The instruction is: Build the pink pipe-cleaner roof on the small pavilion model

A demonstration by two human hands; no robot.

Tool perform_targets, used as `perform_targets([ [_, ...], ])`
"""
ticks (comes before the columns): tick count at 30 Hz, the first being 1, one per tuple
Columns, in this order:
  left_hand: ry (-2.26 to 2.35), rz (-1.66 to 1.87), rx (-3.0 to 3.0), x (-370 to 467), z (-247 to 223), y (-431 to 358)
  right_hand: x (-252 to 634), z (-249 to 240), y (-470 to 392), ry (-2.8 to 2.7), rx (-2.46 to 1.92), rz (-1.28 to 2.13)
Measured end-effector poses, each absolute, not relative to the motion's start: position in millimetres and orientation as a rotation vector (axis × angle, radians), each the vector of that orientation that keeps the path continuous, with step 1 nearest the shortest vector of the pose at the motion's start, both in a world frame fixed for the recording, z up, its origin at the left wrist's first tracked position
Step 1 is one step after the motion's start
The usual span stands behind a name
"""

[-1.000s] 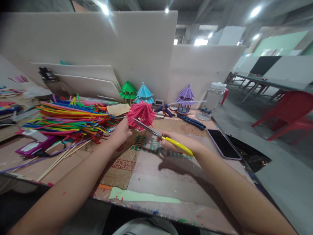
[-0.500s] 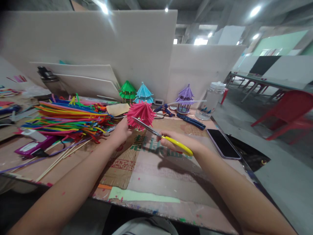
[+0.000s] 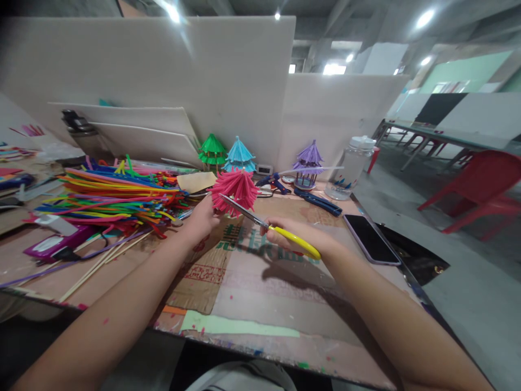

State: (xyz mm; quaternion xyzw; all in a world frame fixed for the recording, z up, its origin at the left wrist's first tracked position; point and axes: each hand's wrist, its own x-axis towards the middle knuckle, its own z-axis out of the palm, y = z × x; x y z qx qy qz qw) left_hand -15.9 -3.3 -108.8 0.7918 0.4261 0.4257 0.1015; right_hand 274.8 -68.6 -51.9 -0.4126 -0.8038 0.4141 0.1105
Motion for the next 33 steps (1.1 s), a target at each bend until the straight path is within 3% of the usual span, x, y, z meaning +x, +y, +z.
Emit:
perform_targets([
  [33, 1.272, 1.251, 2.354, -18.8, -114.7, 0.5, 275.7, -54.6, -69.2, -2.307, -1.176, 1.281],
])
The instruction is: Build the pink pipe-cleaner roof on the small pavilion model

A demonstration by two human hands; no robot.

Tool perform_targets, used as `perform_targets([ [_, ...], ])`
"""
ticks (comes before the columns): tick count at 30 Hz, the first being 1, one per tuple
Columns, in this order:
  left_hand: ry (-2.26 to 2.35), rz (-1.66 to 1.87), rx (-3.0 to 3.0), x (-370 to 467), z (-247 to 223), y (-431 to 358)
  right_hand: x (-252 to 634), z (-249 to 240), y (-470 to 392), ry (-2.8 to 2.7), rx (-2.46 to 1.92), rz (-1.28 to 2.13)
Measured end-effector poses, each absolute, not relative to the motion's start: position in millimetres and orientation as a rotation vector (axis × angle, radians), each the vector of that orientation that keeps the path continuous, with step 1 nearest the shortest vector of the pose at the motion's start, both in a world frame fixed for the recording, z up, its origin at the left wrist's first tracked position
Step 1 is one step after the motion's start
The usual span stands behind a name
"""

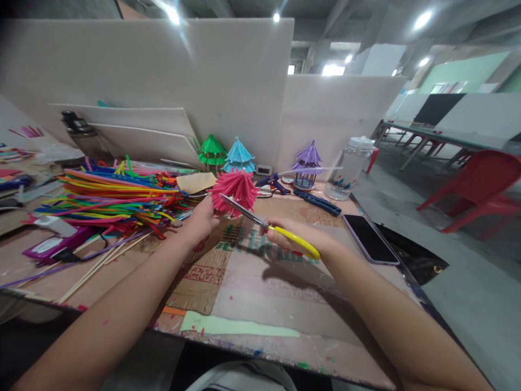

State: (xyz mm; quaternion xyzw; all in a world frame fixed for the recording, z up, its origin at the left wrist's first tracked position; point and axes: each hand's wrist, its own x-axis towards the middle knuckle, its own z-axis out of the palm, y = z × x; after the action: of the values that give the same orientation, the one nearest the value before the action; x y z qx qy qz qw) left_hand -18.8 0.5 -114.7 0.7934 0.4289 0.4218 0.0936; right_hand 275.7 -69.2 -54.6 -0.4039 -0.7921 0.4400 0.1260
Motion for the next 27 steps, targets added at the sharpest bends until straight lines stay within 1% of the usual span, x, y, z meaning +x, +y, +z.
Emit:
perform_targets([
  [12, 1.280, 1.241, 2.336, -15.7, -108.4, -4.6, 275.2, -52.8, -69.2, -2.321, -1.192, 1.251],
  [18, 1.289, 1.229, 2.343, -15.1, -107.4, -5.7, 275.5, -56.2, -66.6, -2.286, -1.208, 1.311],
  [24, 1.287, 1.213, 2.348, -15.3, -106.6, -5.2, 265.7, -44.0, -73.4, -2.296, -1.301, 1.259],
  [27, 1.298, 1.209, 2.326, -14.3, -107.7, -4.2, 260.3, -42.1, -74.3, -2.279, -1.312, 1.176],
])
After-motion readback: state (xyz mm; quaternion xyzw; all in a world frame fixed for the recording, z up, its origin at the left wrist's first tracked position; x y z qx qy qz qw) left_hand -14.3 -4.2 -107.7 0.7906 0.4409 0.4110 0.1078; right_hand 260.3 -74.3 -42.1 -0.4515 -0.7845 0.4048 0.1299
